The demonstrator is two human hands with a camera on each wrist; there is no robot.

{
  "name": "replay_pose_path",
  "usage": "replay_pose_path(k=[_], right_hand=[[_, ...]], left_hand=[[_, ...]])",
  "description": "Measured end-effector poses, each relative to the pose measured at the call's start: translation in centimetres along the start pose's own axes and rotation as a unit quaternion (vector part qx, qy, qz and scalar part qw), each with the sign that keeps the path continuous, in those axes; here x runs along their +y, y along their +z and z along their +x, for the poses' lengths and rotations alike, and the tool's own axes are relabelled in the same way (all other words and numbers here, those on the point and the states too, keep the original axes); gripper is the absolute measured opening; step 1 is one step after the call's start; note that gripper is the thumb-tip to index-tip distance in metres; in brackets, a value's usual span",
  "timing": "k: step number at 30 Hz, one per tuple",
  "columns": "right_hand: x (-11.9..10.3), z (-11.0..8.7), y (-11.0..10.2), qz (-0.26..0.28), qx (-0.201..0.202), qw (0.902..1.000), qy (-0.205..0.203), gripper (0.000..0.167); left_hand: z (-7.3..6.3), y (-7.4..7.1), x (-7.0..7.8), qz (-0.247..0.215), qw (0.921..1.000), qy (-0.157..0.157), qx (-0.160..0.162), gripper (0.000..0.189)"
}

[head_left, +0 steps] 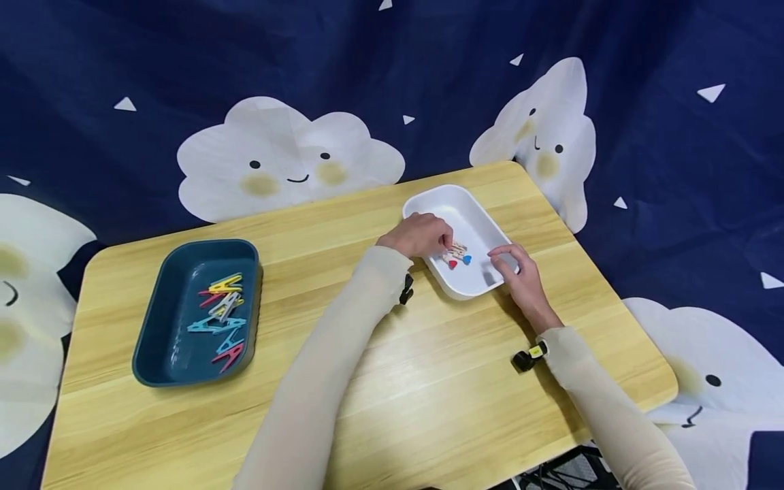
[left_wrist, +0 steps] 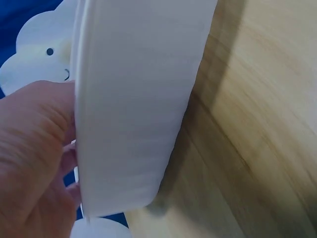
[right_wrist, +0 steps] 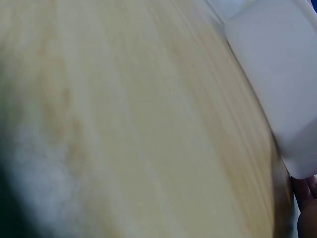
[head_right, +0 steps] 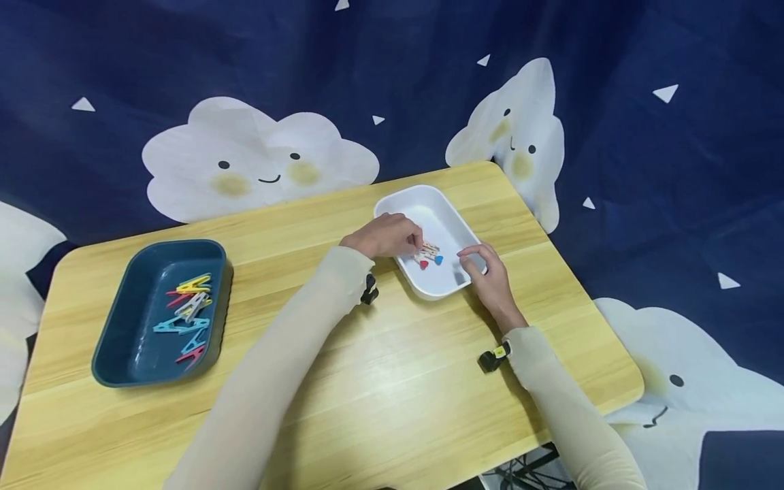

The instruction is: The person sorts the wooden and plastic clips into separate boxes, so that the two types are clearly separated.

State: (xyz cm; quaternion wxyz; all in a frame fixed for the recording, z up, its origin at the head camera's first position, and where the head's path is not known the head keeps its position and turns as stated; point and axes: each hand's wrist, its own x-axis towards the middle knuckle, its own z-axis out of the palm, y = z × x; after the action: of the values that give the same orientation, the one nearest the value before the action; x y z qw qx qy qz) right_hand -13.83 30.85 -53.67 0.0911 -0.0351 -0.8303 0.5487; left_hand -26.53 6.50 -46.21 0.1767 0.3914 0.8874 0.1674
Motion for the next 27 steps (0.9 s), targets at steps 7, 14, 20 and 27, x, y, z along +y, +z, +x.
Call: replay_pose_path(k=[7, 14, 20, 27], right_hand=[[0.0, 0.3, -0.4, -0.001, -0.005, 0.9999, 0.011, 0.029], [0.0, 0.9, -0.7, 0.015, 0.003, 0.9999, 0.008, 0.031], [-0.5, 1.7, -1.1, 0.017, 0.009, 0.9998, -0.008, 0.028], [-2.1, 3.0, -1.8, -0.004, 0.016, 0.9997, -0.015, 0.033]], left_hand=[[-1.2, -1.1, -0.7, 0.005, 0.9962, 0.02, 0.085, 0.019], [-3.2, -1.8, -1.8, -0.043, 0.9921, -0.014, 0.117, 0.019], [-5.0, -1.5, -3.4, -0.079, 0.9867, -0.035, 0.137, 0.019], [-7.9, -2.0, -5.9, -0.096, 0.9804, -0.084, 0.151, 0.019]])
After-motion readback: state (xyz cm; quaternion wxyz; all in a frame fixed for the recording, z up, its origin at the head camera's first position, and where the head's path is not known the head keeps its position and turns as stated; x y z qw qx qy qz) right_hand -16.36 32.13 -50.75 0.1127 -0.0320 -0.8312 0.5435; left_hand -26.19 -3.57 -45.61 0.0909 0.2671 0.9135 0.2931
